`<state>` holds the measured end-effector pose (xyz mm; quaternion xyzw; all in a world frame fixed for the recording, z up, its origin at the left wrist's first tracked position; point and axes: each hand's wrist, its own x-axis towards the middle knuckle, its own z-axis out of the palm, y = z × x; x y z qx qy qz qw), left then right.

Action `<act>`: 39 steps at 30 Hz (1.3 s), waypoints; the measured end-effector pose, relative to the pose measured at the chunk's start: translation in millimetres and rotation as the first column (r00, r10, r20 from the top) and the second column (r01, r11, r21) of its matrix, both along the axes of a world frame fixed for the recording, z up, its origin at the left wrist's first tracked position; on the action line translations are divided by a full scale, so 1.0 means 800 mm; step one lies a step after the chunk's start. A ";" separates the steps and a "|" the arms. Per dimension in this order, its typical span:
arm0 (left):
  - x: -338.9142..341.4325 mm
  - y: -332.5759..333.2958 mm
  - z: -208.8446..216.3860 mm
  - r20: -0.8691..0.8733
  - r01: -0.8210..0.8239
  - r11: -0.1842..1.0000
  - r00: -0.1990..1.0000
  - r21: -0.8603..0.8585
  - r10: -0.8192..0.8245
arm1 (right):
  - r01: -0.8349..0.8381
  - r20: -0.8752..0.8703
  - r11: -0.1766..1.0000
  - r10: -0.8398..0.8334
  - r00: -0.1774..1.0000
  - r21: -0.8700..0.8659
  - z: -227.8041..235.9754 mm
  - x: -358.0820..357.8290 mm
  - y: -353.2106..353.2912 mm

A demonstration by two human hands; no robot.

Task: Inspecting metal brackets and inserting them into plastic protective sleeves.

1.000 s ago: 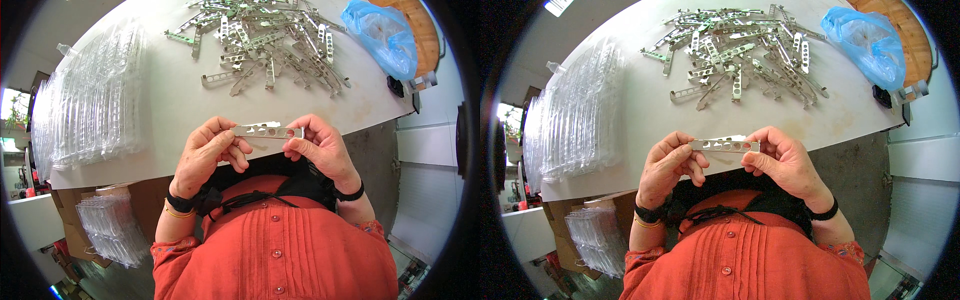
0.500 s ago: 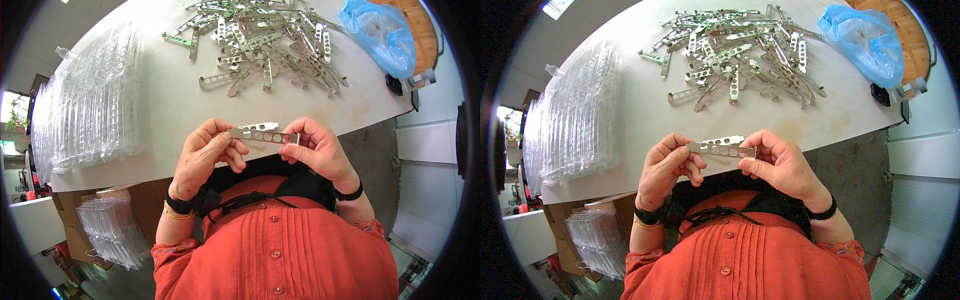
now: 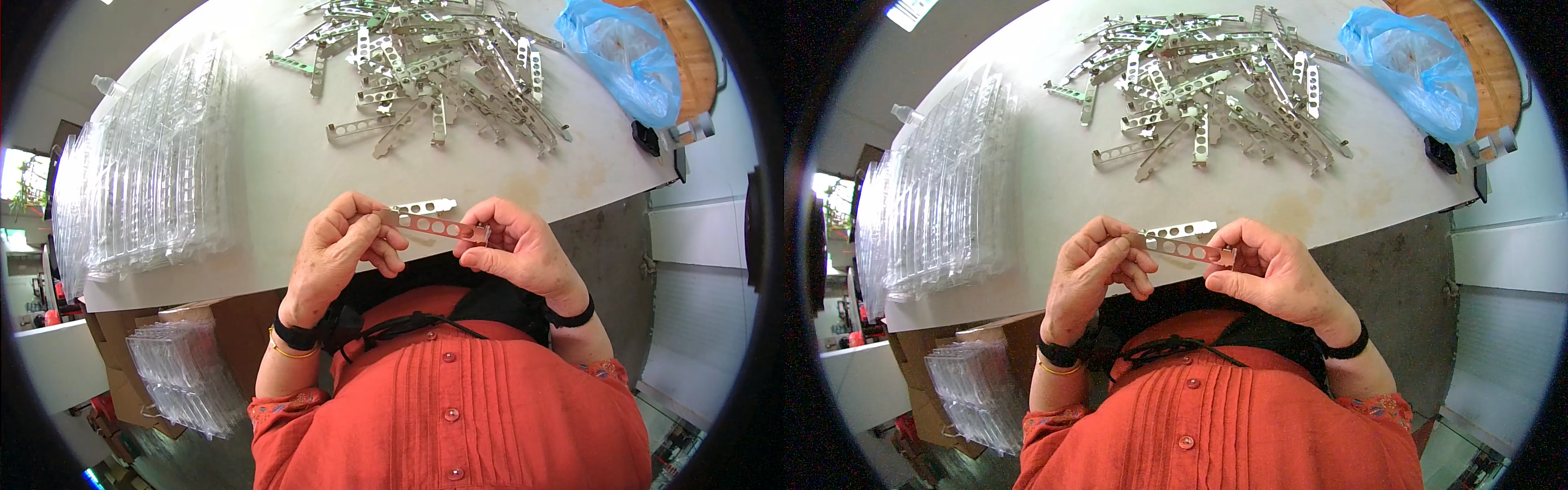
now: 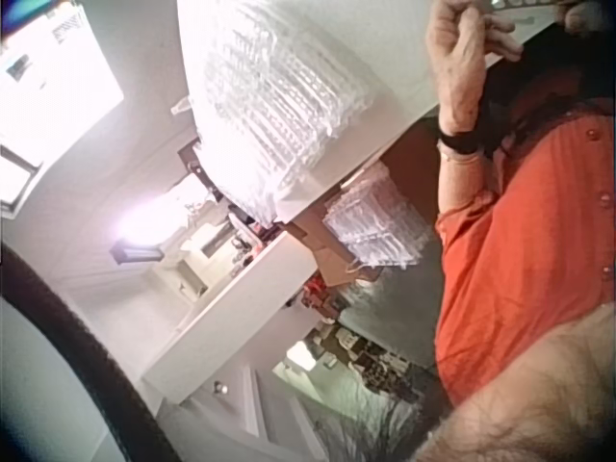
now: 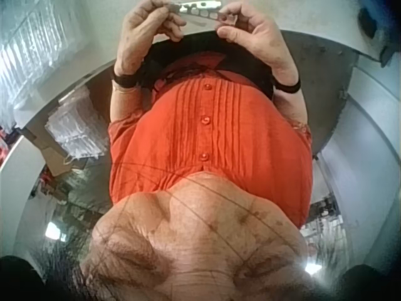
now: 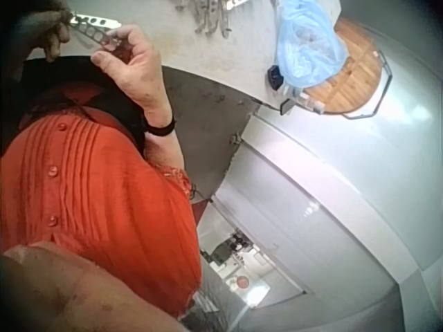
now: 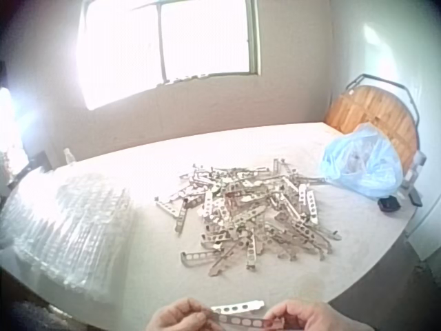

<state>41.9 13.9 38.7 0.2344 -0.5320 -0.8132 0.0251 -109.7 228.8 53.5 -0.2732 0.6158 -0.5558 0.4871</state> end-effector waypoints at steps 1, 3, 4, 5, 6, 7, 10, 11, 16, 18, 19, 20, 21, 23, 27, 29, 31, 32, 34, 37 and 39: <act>0.000 0.000 0.000 0.000 0.000 1.000 1.000 -0.001 0.000 | 0.009 0.022 0.999 -0.008 1.000 -0.039 0.000 0.002 0.000; 0.001 0.001 0.000 0.004 0.005 1.000 1.000 -0.013 -0.005 | 0.019 0.045 0.997 -0.015 0.999 -0.079 0.000 0.005 -0.001; 0.001 0.001 0.000 0.004 0.005 1.000 1.000 -0.014 -0.005 | 0.034 0.066 0.995 -0.028 0.997 -0.090 0.000 0.006 -0.001; 0.002 0.001 0.000 0.004 0.013 1.000 1.000 -0.017 -0.013 | 0.050 0.087 0.994 -0.041 0.995 -0.099 0.000 0.006 -0.001; 0.002 0.001 0.000 0.005 0.022 1.000 1.000 -0.020 -0.022 | 0.049 0.088 0.994 -0.040 0.995 -0.100 -0.001 0.006 -0.001; 0.002 0.001 0.001 0.005 0.021 1.000 1.000 -0.020 -0.021 | 0.045 0.091 0.996 -0.038 0.995 -0.075 -0.001 0.005 0.000; 0.001 0.002 0.004 0.002 0.042 0.999 0.999 -0.026 -0.042 | 0.041 0.078 0.998 -0.038 0.996 -0.039 -0.002 0.003 0.001; 0.000 0.002 0.005 0.011 0.053 0.998 0.999 -0.034 -0.053 | 0.044 0.061 0.999 -0.042 0.997 -0.029 -0.002 0.003 0.001; 0.000 0.002 0.005 0.034 0.080 0.995 0.996 -0.056 -0.078 | 0.053 0.043 0.998 -0.052 0.998 -0.038 -0.003 0.003 0.001; 0.001 0.003 0.003 0.025 0.127 0.991 0.992 -0.045 -0.126 | 0.052 0.036 0.998 -0.051 0.998 -0.038 -0.003 0.003 0.001; 0.001 0.003 0.003 0.025 0.127 0.991 0.992 -0.045 -0.126 | 0.041 0.019 0.999 -0.041 0.999 -0.028 -0.004 0.002 0.001; 0.000 0.004 0.004 0.033 0.133 0.990 0.991 -0.047 -0.132 | 0.030 0.003 0.999 -0.030 1.000 -0.019 -0.005 0.001 0.002; 0.000 0.004 0.005 0.041 0.140 0.989 0.990 -0.049 -0.138 | 0.031 0.003 0.999 -0.031 1.000 -0.020 -0.006 0.002 0.001; -0.001 0.004 0.005 0.045 0.140 0.989 0.989 -0.044 -0.138 | 0.045 0.019 0.998 -0.045 0.999 -0.039 -0.006 0.003 -0.002; -0.002 0.005 0.012 0.058 0.169 0.985 0.984 -0.040 -0.167 | 0.033 0.009 0.999 -0.033 0.999 -0.018 -0.008 0.000 -0.001; -0.001 0.006 0.013 0.076 0.181 0.981 0.981 -0.064 -0.176 | 0.029 0.019 1.000 -0.029 0.999 -0.002 -0.009 0.000 0.000; -0.001 0.007 0.014 0.095 0.188 0.978 0.979 -0.090 -0.179 | 0.021 0.002 1.000 -0.021 1.000 0.009 -0.007 0.001 -0.001; -0.001 0.007 0.014 0.096 0.206 0.974 0.976 -0.091 -0.197 | 0.018 -0.014 1.000 -0.017 1.000 0.024 -0.006 0.002 -0.002; -0.003 0.008 0.015 0.093 0.237 0.967 0.969 -0.090 -0.228 | 0.018 -0.006 1.000 -0.018 1.000 0.019 -0.007 0.003 0.002; -0.006 0.010 0.017 0.080 0.258 0.962 0.965 -0.085 -0.251 | 0.023 0.007 0.999 -0.024 1.000 0.023 -0.008 0.003 0.003; -0.005 0.009 0.019 0.083 0.259 0.960 0.964 -0.103 -0.252 | 0.027 0.010 0.999 -0.028 1.000 0.034 -0.006 0.002 0.002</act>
